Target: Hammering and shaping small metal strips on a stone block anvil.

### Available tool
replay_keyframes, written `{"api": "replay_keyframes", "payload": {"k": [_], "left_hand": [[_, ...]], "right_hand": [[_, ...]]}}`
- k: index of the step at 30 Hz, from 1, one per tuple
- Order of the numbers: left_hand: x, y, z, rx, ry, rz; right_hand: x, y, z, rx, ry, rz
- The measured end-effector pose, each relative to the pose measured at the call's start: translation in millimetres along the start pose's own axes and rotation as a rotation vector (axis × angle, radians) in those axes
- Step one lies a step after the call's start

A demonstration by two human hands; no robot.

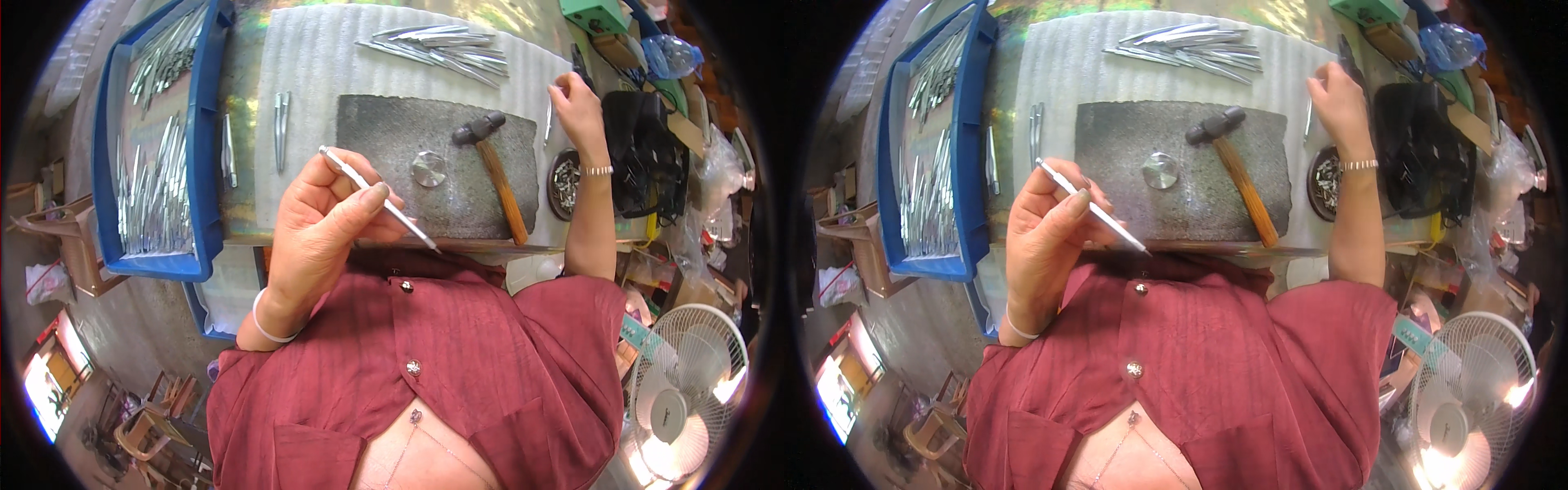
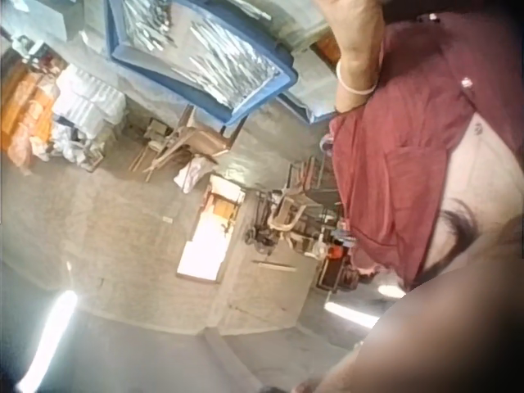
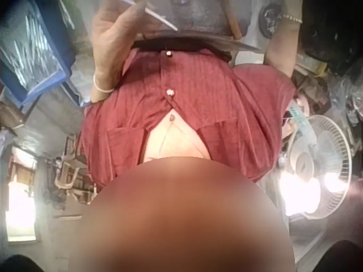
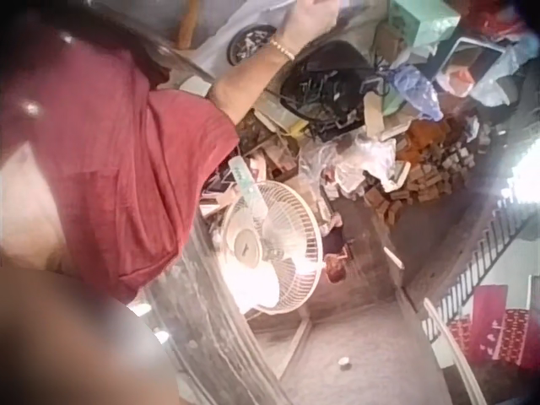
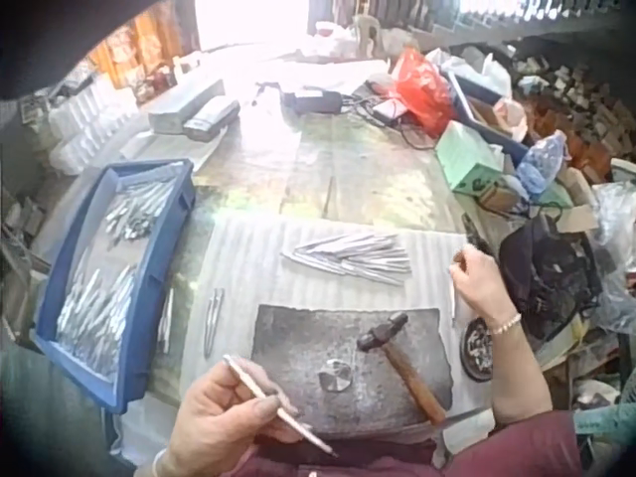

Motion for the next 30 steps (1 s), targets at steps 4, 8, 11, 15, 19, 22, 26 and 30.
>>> {"api": "replay_keyframes", "payload": {"k": [4, 8, 11, 15, 19, 22, 26, 30], "left_hand": [[-7.9, -3.0, -2.5, 0.014, 0.025, 0.166], [-13.9, -18.6, -6.9, -0.041, -0.025, 0.348], [-13.9, -24.6, -2.6, -0.095, -0.068, 0.335], [-24.7, -20.8, 13.9, -0.104, -0.213, -0.065], [-18.3, -16.9, 28.3, -0.142, -0.181, -0.147], [-24.2, -14.2, 31.6, -0.049, -0.234, -0.389], [-29.5, -17.8, 30.5, -0.101, -0.291, -0.282], [-29.9, -15.7, 27.9, -0.100, -0.330, -0.238]], "right_hand": [[-33.2, -107.8, 64.6, -0.030, -0.103, -0.490], [-9.4, -181.3, 134.0, -0.138, -0.542, -1.152], [8.0, -192.7, 146.7, -0.049, -0.583, -1.383], [16.3, -199.2, 150.9, 0.244, -0.700, -1.761], [22.9, -209.0, 152.1, 0.282, -0.760, -1.537], [23.7, -214.1, 151.0, 0.249, -0.762, -1.495], [30.3, -216.2, 152.4, 0.190, -0.700, -1.428], [33.2, -218.2, 148.9, 0.222, -0.707, -1.435]]}}
Point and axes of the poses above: each hand's wrist, its own z-axis away from the middle knuckle, its own x-axis out of the palm, y = z × x, the point moved 2 cm from there along -z, towards the middle knuckle, and after that the axes turned 7 degrees about -z, right-handed, at the moved point
